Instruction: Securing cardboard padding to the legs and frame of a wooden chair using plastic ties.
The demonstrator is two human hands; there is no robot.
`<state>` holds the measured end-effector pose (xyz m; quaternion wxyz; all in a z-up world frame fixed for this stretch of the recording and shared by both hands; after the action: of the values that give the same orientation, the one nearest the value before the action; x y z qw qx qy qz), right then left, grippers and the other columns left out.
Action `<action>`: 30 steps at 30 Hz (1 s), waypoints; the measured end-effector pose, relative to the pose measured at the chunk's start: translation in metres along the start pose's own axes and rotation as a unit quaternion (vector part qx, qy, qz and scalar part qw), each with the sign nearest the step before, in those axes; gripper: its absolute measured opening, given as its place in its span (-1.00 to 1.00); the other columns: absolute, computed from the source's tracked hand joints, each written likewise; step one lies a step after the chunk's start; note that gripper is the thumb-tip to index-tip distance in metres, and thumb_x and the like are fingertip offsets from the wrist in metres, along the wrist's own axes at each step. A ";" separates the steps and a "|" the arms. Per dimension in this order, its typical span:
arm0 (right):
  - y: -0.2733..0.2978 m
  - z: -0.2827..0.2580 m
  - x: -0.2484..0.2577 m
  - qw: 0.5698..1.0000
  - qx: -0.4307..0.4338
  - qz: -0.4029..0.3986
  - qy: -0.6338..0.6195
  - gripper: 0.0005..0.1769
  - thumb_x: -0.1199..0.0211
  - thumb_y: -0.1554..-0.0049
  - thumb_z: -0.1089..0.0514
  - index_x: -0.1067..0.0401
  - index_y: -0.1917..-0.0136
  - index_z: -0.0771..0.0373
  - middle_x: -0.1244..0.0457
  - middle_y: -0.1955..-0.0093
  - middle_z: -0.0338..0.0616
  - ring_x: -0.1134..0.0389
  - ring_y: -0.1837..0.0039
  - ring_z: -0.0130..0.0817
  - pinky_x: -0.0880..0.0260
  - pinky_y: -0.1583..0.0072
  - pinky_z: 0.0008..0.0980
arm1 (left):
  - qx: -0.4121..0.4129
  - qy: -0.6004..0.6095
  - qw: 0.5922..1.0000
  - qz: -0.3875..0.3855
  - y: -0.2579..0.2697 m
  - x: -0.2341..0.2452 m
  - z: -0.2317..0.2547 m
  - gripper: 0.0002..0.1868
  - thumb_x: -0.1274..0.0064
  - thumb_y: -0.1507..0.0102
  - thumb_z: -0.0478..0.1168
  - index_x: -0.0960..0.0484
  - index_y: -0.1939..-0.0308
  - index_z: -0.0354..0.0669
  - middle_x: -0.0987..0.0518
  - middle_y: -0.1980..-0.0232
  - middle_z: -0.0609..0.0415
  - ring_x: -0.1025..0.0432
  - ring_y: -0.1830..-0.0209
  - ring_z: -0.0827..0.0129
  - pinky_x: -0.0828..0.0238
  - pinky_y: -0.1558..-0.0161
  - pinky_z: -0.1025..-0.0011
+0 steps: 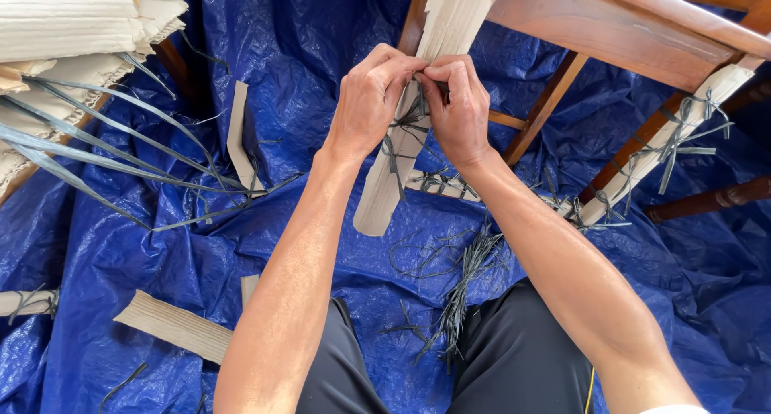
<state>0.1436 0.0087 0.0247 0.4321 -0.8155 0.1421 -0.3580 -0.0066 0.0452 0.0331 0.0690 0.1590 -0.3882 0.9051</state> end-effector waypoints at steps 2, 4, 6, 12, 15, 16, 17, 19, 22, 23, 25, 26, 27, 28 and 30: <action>-0.001 -0.001 0.000 1.000 0.003 0.000 0.004 -0.79 -0.37 -0.25 0.43 -0.33 -0.01 0.33 -0.30 -0.03 -0.01 -0.42 0.04 -0.19 -0.46 0.03 -0.33 | -0.008 0.003 1.000 0.005 0.000 -0.001 -0.001 -0.78 -0.07 -0.34 -0.46 -0.72 -0.01 -0.21 -0.64 0.08 0.02 -0.62 0.13 0.20 -0.56 0.13 0.34; -0.001 -0.002 0.001 1.000 0.005 0.000 0.009 -0.80 -0.37 -0.25 0.42 -0.34 -0.01 0.33 -0.31 -0.03 -0.02 -0.42 0.04 -0.19 -0.46 0.03 -0.33 | -0.016 0.007 1.000 0.008 0.000 -0.002 -0.004 -0.77 -0.06 -0.34 -0.47 -0.71 -0.02 -0.22 -0.62 0.08 0.00 -0.61 0.12 0.19 -0.56 0.12 0.33; -0.002 -0.003 0.002 1.000 0.014 0.001 0.018 -0.81 -0.37 -0.26 0.41 -0.35 -0.02 0.32 -0.32 -0.03 -0.03 -0.43 0.03 -0.18 -0.45 0.04 -0.32 | -0.013 0.023 1.000 0.010 0.000 -0.003 -0.010 -0.84 -0.11 -0.32 -0.47 -0.67 0.04 -0.26 -0.63 0.07 0.02 -0.62 0.11 0.23 -0.57 0.11 0.37; -0.002 -0.003 0.002 1.000 0.020 0.000 0.013 -0.82 -0.36 -0.27 0.39 -0.35 -0.02 0.32 -0.32 -0.03 -0.03 -0.42 0.01 -0.16 -0.45 0.02 -0.31 | 0.006 0.042 0.999 -0.004 0.000 -0.004 -0.012 -0.85 -0.12 -0.29 -0.49 -0.62 0.08 -0.28 -0.60 0.12 -0.01 -0.61 0.19 0.30 -0.57 0.18 0.42; 0.000 -0.003 0.003 1.000 0.020 -0.006 0.010 -0.83 -0.35 -0.28 0.39 -0.35 -0.02 0.32 -0.32 -0.04 -0.04 -0.42 -0.01 -0.15 -0.46 0.00 -0.30 | 0.018 0.052 0.998 0.012 0.000 -0.008 -0.012 -0.86 -0.11 -0.26 -0.48 -0.58 0.12 -0.30 -0.58 0.15 -0.01 -0.61 0.22 0.33 -0.59 0.17 0.43; 0.000 -0.003 0.004 1.000 0.020 -0.005 0.012 -0.83 -0.35 -0.28 0.39 -0.35 -0.02 0.32 -0.32 -0.04 -0.04 -0.42 -0.01 -0.15 -0.46 0.00 -0.30 | 0.017 0.053 0.998 0.012 0.000 -0.010 -0.012 -0.86 -0.11 -0.26 -0.48 -0.58 0.12 -0.30 -0.58 0.15 -0.01 -0.61 0.22 0.33 -0.59 0.17 0.43; 0.000 -0.003 0.005 1.000 0.017 -0.010 0.010 -0.83 -0.35 -0.28 0.38 -0.35 -0.03 0.32 -0.31 -0.06 -0.04 -0.41 -0.01 -0.15 -0.45 0.00 -0.30 | 0.030 0.044 0.998 0.027 -0.001 -0.011 -0.014 -0.89 -0.11 -0.26 -0.47 -0.58 0.14 -0.31 -0.59 0.17 -0.02 -0.59 0.25 0.32 -0.56 0.22 0.42; 0.001 -0.004 0.007 1.000 0.014 -0.016 0.009 -0.83 -0.35 -0.28 0.38 -0.34 -0.03 0.32 -0.30 -0.07 -0.04 -0.41 -0.01 -0.15 -0.44 -0.01 -0.29 | 0.042 0.036 0.998 0.043 -0.001 -0.015 -0.017 -0.92 -0.10 -0.27 -0.47 -0.58 0.16 -0.31 -0.60 0.19 -0.03 -0.58 0.29 0.32 -0.52 0.28 0.42; 0.002 -0.006 0.011 0.999 0.014 -0.034 0.007 -0.82 -0.34 -0.29 0.37 -0.33 -0.03 0.33 -0.26 -0.11 -0.04 -0.39 0.00 -0.14 -0.43 0.00 -0.28 | 0.077 0.064 0.992 0.078 0.000 -0.019 -0.028 -0.94 -0.06 -0.28 -0.46 -0.56 0.18 -0.32 -0.63 0.29 -0.01 -0.60 0.35 0.37 -0.54 0.30 0.43; 0.002 -0.007 0.012 0.999 0.010 -0.048 0.007 -0.83 -0.33 -0.30 0.38 -0.33 -0.03 0.33 -0.25 -0.11 -0.04 -0.38 0.01 -0.15 -0.42 0.01 -0.27 | 0.072 0.061 0.991 0.097 0.001 -0.019 -0.031 -0.95 -0.06 -0.29 -0.46 -0.56 0.18 -0.32 -0.64 0.30 0.00 -0.60 0.35 0.38 -0.56 0.29 0.44; 0.003 -0.008 0.015 0.998 0.006 -0.060 0.009 -0.83 -0.32 -0.30 0.38 -0.32 -0.03 0.33 -0.24 -0.12 -0.05 -0.37 0.02 -0.16 -0.41 0.02 -0.27 | 0.065 0.060 0.989 0.115 0.001 -0.019 -0.033 -0.97 -0.05 -0.30 -0.45 -0.56 0.19 -0.32 -0.65 0.31 0.00 -0.61 0.35 0.39 -0.57 0.28 0.45; 0.003 -0.008 0.015 0.997 0.006 -0.073 0.020 -0.82 -0.31 -0.29 0.39 -0.31 -0.02 0.33 -0.24 -0.12 -0.04 -0.37 0.03 -0.15 -0.40 0.03 -0.25 | 0.103 0.087 0.984 0.113 0.001 -0.019 -0.035 -0.97 -0.03 -0.31 -0.44 -0.55 0.18 -0.30 -0.65 0.31 0.03 -0.63 0.36 0.42 -0.60 0.28 0.48; 0.003 -0.008 0.016 0.996 0.006 -0.086 0.032 -0.82 -0.31 -0.28 0.40 -0.30 -0.02 0.33 -0.24 -0.12 -0.04 -0.36 0.04 -0.15 -0.39 0.04 -0.24 | 0.141 0.113 0.977 0.110 0.002 -0.020 -0.036 -0.97 -0.02 -0.32 -0.42 -0.55 0.17 -0.29 -0.66 0.32 0.05 -0.65 0.36 0.44 -0.62 0.28 0.51; 0.002 -0.010 0.019 0.996 0.006 -0.085 0.034 -0.82 -0.31 -0.28 0.40 -0.30 -0.02 0.33 -0.24 -0.12 -0.04 -0.36 0.04 -0.15 -0.39 0.04 -0.24 | 0.140 0.116 0.977 0.109 0.002 -0.021 -0.037 -0.97 -0.02 -0.32 -0.42 -0.55 0.17 -0.29 -0.66 0.32 0.05 -0.65 0.36 0.44 -0.62 0.28 0.51; 0.002 -0.014 0.021 0.992 0.014 -0.107 0.059 -0.81 -0.30 -0.25 0.39 -0.30 -0.04 0.32 -0.24 -0.13 -0.03 -0.38 0.02 -0.11 -0.39 0.04 -0.22 | 0.139 0.142 0.973 0.117 0.004 -0.022 -0.039 -0.97 0.01 -0.36 -0.42 -0.55 0.15 -0.29 -0.66 0.28 0.07 -0.66 0.33 0.46 -0.67 0.28 0.54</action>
<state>0.1483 -0.0127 0.0377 0.3940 -0.7973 0.0741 -0.4513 0.0036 0.0706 -0.0025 -0.0054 -0.0098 -0.2608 0.9653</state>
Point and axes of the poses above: each hand's wrist, its own y-axis away from the middle knuckle, its own x-axis out of the back of the hand, z = x × y, the point moved 4 cm from there along -y, towards the middle knuckle
